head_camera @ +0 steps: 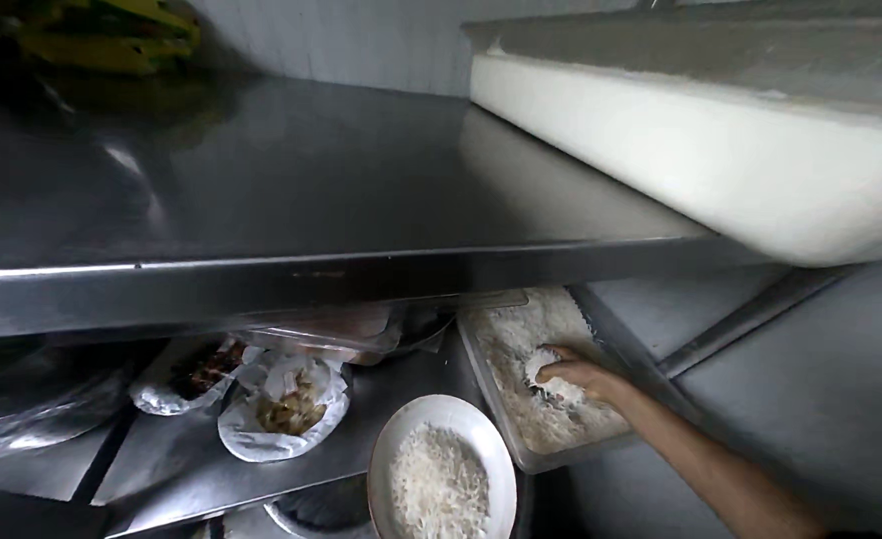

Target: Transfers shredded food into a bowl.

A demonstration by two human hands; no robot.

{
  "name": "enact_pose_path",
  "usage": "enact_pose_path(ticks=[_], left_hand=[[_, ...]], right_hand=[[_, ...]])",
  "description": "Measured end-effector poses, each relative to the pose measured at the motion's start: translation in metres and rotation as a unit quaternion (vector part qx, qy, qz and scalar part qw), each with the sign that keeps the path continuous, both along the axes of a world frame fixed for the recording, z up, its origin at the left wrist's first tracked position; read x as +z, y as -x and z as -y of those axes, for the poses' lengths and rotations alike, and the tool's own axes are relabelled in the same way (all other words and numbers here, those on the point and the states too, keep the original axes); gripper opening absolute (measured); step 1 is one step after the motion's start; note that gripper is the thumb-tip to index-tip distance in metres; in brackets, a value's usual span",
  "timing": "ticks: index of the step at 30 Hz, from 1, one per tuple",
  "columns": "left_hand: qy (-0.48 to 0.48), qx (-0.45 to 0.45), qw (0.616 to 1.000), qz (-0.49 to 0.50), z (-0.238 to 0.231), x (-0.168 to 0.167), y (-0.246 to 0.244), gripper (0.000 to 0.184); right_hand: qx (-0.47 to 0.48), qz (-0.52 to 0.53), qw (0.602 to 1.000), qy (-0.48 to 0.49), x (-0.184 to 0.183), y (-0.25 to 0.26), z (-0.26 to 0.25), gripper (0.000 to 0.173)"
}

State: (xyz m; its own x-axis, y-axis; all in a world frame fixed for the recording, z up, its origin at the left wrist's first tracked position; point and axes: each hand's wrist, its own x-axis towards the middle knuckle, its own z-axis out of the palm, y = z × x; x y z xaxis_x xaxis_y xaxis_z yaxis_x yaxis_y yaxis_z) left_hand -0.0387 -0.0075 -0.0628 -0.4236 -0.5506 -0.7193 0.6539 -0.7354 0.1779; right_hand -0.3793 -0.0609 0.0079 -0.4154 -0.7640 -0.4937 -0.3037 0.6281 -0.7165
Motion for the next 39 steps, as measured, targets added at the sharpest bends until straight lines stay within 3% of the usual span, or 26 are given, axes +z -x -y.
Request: enact_pose_path(ticks=[2,5,8,10,14,16,19,21,24,26,30,34,36,39], left_hand=[[0.010,-0.007,1.000,-0.017,-0.002,-0.008,-0.001,0.056],[0.018,-0.013,0.998,-0.055,-0.004,-0.027,-0.001,0.070],[-0.003,0.090,0.995,-0.046,-0.008,-0.049,-0.001,0.058],[0.027,0.090,0.995,-0.031,-0.013,-0.084,-0.002,0.064],[0.007,0.066,0.998,-0.018,-0.012,-0.083,0.001,0.071],[0.006,0.061,0.998,-0.019,-0.012,-0.082,0.002,0.072],[0.000,0.047,0.998,-0.044,-0.012,-0.077,0.003,0.077],[-0.014,0.047,0.997,-0.052,-0.011,-0.073,0.005,0.078],[-0.004,0.047,0.997,-0.062,-0.010,-0.073,0.005,0.076],[0.013,0.045,0.996,-0.071,-0.010,-0.075,0.005,0.076],[0.033,0.031,0.994,-0.097,-0.011,-0.074,0.000,0.076],[0.028,0.025,0.999,-0.036,-0.009,-0.080,0.000,0.069],[0.034,0.038,0.999,-0.012,-0.010,-0.081,0.001,0.064],[0.001,0.033,0.999,0.009,-0.008,-0.050,0.000,0.057]], right_hand=[[0.002,0.017,1.000,0.014,0.020,-0.001,-0.002,0.072],[0.044,0.046,0.996,0.068,0.048,-0.023,-0.001,0.052],[0.151,0.075,0.983,0.078,0.061,-0.071,0.003,0.052],[0.236,0.078,0.966,0.074,0.046,-0.113,0.005,0.051],[0.425,-0.055,0.903,0.028,-0.002,-0.184,0.009,0.057],[0.461,-0.083,0.883,0.032,-0.005,-0.194,0.008,0.047],[0.436,-0.071,0.896,0.055,0.018,-0.180,0.007,0.032],[0.421,-0.103,0.900,0.041,0.022,-0.172,0.004,0.031],[0.467,-0.156,0.871,-0.005,0.009,-0.183,-0.015,0.037],[0.487,-0.153,0.859,0.018,0.004,-0.186,-0.025,0.033],[0.419,-0.088,0.899,0.094,0.019,-0.159,-0.017,0.024],[0.289,-0.078,0.940,0.165,0.035,-0.112,-0.008,0.017],[0.219,-0.113,0.956,0.157,0.034,-0.079,0.004,0.022],[0.219,-0.141,0.962,0.086,0.003,-0.032,0.029,0.055]])
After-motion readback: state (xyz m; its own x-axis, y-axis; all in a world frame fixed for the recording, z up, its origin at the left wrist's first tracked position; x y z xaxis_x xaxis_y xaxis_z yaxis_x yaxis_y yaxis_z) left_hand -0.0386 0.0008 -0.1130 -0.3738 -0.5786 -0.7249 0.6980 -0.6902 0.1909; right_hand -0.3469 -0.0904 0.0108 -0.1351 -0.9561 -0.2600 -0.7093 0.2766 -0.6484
